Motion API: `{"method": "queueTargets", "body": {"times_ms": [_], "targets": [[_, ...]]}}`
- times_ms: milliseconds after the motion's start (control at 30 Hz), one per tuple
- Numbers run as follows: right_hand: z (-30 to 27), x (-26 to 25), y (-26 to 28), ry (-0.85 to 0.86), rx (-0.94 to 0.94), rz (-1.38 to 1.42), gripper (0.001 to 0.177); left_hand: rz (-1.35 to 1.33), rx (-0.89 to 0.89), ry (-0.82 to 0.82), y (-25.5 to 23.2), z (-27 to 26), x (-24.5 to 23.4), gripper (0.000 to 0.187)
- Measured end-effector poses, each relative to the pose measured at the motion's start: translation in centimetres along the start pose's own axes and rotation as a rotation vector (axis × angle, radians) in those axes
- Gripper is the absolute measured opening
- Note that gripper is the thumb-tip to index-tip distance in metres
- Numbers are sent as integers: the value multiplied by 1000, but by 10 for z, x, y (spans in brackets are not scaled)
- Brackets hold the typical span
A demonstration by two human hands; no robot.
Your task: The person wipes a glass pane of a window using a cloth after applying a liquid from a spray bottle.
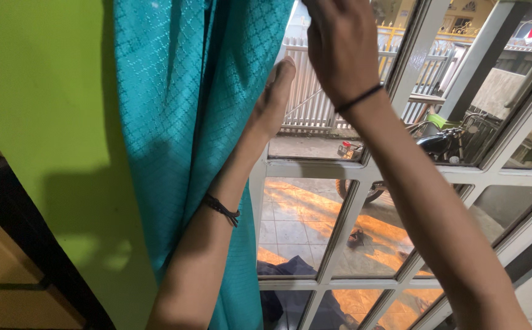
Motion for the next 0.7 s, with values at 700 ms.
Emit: {"method": "queueTargets", "body": {"times_ms": [700], "targets": [[-57, 9, 46, 148, -18, 36, 35, -157, 102, 7, -9, -6, -3, 56]]}}
Point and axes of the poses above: each hand's wrist, its own z-axis towards the middle knuckle, its own x-axis out of the palm, y = z × x, the point moved 5 cm from there along z, towards the middle knuckle, and after that the axes turned 5 degrees about -x, right-handed, at the moved point
